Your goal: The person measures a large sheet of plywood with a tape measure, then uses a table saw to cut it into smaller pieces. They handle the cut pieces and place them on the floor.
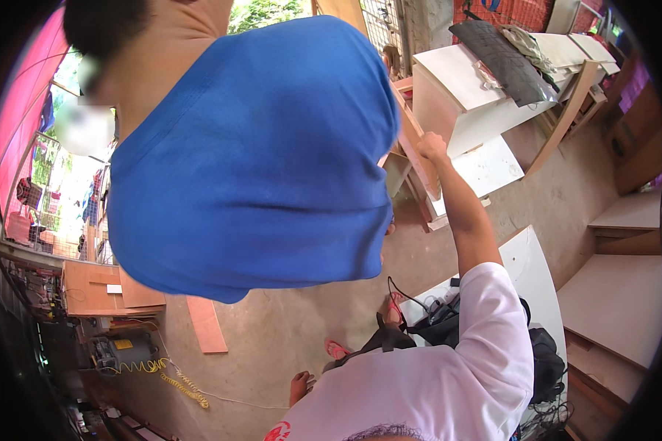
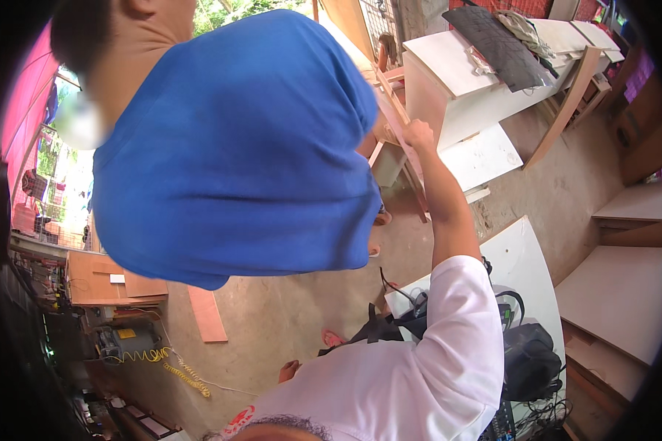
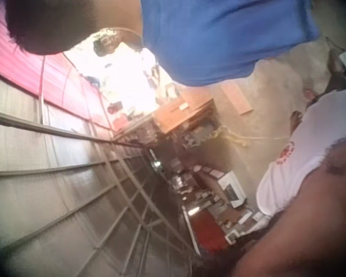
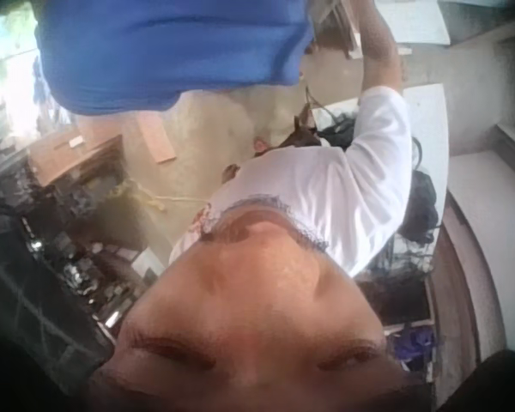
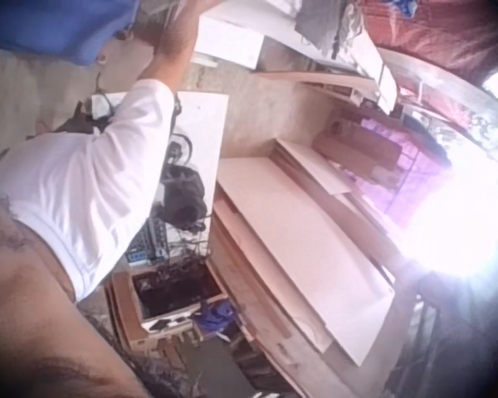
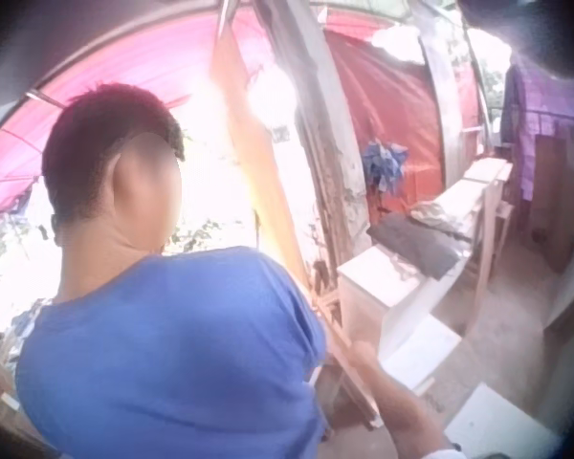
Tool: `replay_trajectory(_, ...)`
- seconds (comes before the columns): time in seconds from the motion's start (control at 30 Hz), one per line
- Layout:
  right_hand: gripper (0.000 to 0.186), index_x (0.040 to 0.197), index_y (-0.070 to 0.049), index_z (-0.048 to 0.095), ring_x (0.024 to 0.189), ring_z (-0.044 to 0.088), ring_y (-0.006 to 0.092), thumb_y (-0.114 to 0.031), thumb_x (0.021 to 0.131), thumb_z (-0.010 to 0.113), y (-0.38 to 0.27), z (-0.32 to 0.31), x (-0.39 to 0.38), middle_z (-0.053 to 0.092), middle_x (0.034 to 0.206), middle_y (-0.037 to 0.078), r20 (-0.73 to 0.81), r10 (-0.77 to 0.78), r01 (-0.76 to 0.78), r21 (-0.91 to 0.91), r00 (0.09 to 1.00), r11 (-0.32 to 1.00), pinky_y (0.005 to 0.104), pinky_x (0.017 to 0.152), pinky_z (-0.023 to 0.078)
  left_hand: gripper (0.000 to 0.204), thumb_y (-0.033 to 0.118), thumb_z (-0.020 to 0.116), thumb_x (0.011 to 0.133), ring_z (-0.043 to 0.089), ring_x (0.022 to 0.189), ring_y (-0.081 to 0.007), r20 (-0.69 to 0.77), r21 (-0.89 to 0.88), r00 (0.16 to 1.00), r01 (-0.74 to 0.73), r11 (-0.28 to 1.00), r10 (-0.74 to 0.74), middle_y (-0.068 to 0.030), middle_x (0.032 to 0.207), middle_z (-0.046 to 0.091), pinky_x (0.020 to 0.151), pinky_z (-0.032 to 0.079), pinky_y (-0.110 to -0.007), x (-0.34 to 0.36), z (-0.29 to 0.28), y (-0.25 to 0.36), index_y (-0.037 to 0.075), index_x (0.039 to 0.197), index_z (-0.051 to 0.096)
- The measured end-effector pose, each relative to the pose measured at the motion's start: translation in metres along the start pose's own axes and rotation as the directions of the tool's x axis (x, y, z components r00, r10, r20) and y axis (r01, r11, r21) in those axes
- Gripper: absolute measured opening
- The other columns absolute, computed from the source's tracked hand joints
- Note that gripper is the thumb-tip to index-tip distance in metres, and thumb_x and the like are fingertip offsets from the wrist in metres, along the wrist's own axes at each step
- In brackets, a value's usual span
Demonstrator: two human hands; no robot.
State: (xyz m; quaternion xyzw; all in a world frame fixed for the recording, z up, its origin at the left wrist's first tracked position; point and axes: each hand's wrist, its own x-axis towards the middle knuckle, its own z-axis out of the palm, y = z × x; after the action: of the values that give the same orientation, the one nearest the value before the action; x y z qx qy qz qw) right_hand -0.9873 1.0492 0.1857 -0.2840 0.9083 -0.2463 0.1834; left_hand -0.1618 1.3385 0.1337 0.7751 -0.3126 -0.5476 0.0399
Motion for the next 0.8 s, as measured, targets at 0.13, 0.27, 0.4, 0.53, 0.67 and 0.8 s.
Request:
replay_trajectory(0.13, 0.059, 0.108, -0.005, 0.072, 0.11, 0.066, 0.0397, -0.046, 0.068, 0.083, 0.032, 0.037, -0.045, 0.069, 0.115, 0.023, -0.058, -0.047, 0.057, 0.201, 0.997, 0.978, 0.0435, 0.09, 0.055, 0.039, 0.029, 0.058, 0.098, 0.068, 0.084, -0.0187, 0.019, 0.06, 0.992, -0.128, 0.99, 0.127, -0.0094, 0.111, 0.071, 0.067, 0.051, -0.03, 0.008, 0.0, -0.014, 0.004, 0.129, 0.058)
replay_trajectory(0.27, 0.05, 0.107, -0.009, 0.073, 0.107, 0.068, 0.0372, -0.036, 0.067, 0.085, 0.04, 0.08, -0.105, 0.07, 0.115, 0.019, -0.306, 0.221, -0.111, 0.339, 0.926, 0.934, 0.0428, 0.091, 0.055, 0.041, 0.028, 0.058, 0.099, 0.068, 0.088, -0.0209, 0.115, 0.079, 0.968, -0.234, 0.969, 0.224, -0.0136, 0.11, 0.071, 0.07, 0.053, -0.031, 0.027, -0.006, -0.047, 0.0, 0.128, 0.058)
replay_trajectory(0.4, 0.048, 0.112, 0.005, 0.066, 0.108, 0.068, 0.0379, -0.026, 0.076, 0.07, 0.02, 0.061, -0.178, 0.068, 0.113, 0.026, -0.051, 0.459, -0.412, 0.361, 0.887, 0.836, 0.0431, 0.093, 0.054, 0.042, 0.026, 0.057, 0.099, 0.068, 0.094, -0.0235, 0.128, 0.047, 0.982, -0.149, 0.988, 0.142, -0.0181, 0.114, 0.069, 0.075, 0.054, -0.033, 0.056, -0.018, -0.072, -0.003, 0.13, 0.055)
replay_trajectory(0.53, 0.036, 0.101, 0.007, 0.068, 0.1, 0.07, 0.038, -0.019, 0.076, 0.069, -0.007, 0.073, -0.245, 0.07, 0.106, 0.025, -0.044, 0.584, -0.476, 0.531, 0.811, 0.701, 0.0447, 0.087, 0.057, 0.041, 0.027, 0.055, 0.1, 0.067, 0.097, -0.0231, 0.128, -0.132, 0.982, -0.12, 0.984, 0.137, -0.014, 0.12, 0.067, 0.076, 0.052, -0.034, 0.079, -0.048, -0.097, 0.002, 0.133, 0.054)
replay_trajectory(0.67, 0.042, 0.105, 0.006, 0.067, 0.102, 0.07, 0.0372, -0.025, 0.078, 0.074, -0.025, 0.1, -0.293, 0.07, 0.111, 0.022, -0.098, 0.633, -0.526, 0.468, 0.768, 0.71, 0.0446, 0.084, 0.058, 0.039, 0.028, 0.053, 0.101, 0.067, 0.098, -0.0227, 0.1, -0.358, 0.991, -0.046, 0.932, 0.088, -0.0093, 0.122, 0.067, 0.075, 0.05, -0.035, 0.098, -0.09, -0.133, 0.006, 0.134, 0.053)
replay_trajectory(0.8, 0.041, 0.106, 0.0, 0.071, 0.102, 0.07, 0.0349, -0.032, 0.081, 0.074, -0.044, 0.125, -0.351, 0.071, 0.107, 0.021, -0.118, 0.572, -0.486, 0.407, 0.812, 0.774, 0.042, 0.081, 0.057, 0.038, 0.028, 0.053, 0.102, 0.068, 0.098, -0.0229, 0.041, -0.454, 0.999, 0.003, 0.891, 0.018, -0.0092, 0.121, 0.067, 0.073, 0.051, -0.036, 0.105, -0.127, -0.197, 0.007, 0.133, 0.052)
